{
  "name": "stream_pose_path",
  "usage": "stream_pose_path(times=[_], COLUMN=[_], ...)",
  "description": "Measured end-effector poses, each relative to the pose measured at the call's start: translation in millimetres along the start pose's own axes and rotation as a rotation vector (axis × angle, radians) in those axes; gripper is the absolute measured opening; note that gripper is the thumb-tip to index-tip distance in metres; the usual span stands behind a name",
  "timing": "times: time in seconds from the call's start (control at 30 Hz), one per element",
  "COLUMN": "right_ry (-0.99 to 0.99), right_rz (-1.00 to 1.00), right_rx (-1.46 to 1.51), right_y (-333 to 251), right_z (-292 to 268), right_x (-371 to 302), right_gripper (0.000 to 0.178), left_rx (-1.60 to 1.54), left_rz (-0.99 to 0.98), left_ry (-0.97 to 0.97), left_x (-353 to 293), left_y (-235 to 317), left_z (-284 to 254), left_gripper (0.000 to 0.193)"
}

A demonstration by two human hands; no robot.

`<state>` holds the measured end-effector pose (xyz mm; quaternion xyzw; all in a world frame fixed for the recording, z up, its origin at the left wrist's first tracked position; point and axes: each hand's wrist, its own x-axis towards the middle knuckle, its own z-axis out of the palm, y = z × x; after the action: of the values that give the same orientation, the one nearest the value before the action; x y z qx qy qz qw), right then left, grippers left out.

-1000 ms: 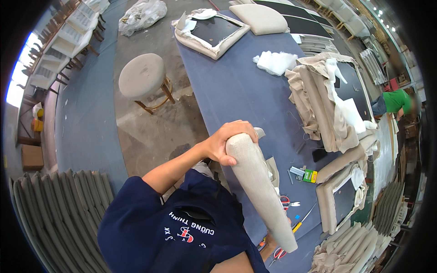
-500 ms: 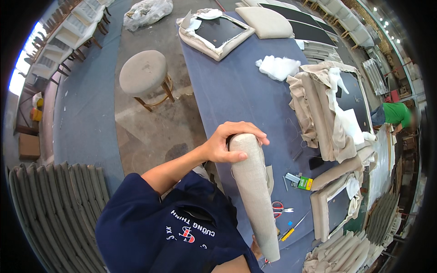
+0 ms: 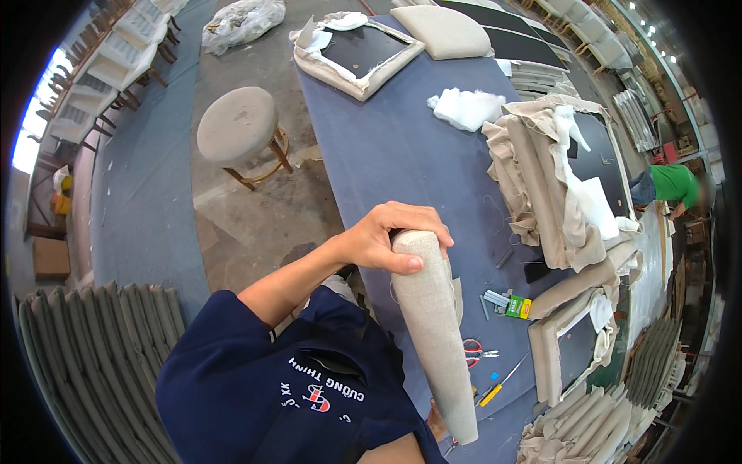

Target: The person works at a table in a workshop, handling a white upholstered chair seat and a rectangular frame. They smooth the fabric, use a staple gun to attach fabric to the frame, and trim excess material with scissors.

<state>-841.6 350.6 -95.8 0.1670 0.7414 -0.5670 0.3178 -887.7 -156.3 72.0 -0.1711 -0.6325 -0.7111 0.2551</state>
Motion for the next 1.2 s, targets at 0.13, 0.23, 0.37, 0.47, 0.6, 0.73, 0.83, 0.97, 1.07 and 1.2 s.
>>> stream_pose_path(times=[0.13, 0.23, 0.37, 0.47, 0.6, 0.73, 0.83, 0.97, 1.07, 1.2], right_ry=[0.001, -0.014, -0.071, 0.056, 0.094, 0.087, 0.079, 0.023, -0.117, -0.145], right_rz=[-0.023, -0.135, -0.54, -0.892, -1.054, -1.183, -1.212, -1.217, -1.117, -1.082], right_rx=[-0.006, -0.033, -0.138, -0.172, -0.219, -0.243, -0.271, -0.263, -0.145, -0.178], right_y=[0, -6, -86, -184, -246, -263, -264, -258, -257, -256], right_z=[0, 0, 63, 142, 199, 222, 228, 232, 236, 244], right_x=[-11, -20, -10, -8, -4, -6, -9, -11, -11, -14], right_gripper=[0.077, 0.077, 0.073, 0.062, 0.083, 0.079, 0.077, 0.081, 0.087, 0.093], left_rx=[0.008, 0.296, 0.784, 0.652, 0.698, 0.693, 0.654, 0.624, 0.594, 0.501], left_rz=[0.011, 0.114, 0.068, 0.226, 0.231, 0.191, 0.183, 0.174, 0.174, 0.158], left_ry=[-0.03, 0.104, 0.763, 0.365, 0.203, 0.212, 0.229, 0.238, 0.239, 0.242], left_x=[8, 38, 70, 74, 70, 77, 74, 68, 72, 77], left_y=[-9, -35, -54, -35, -17, -9, -4, -3, -6, -9], left_z=[-4, -18, -28, 22, 72, 44, 41, 35, 31, 28], left_gripper=[0.047, 0.052, 0.044, 0.037, 0.054, 0.052, 0.052, 0.054, 0.056, 0.056])
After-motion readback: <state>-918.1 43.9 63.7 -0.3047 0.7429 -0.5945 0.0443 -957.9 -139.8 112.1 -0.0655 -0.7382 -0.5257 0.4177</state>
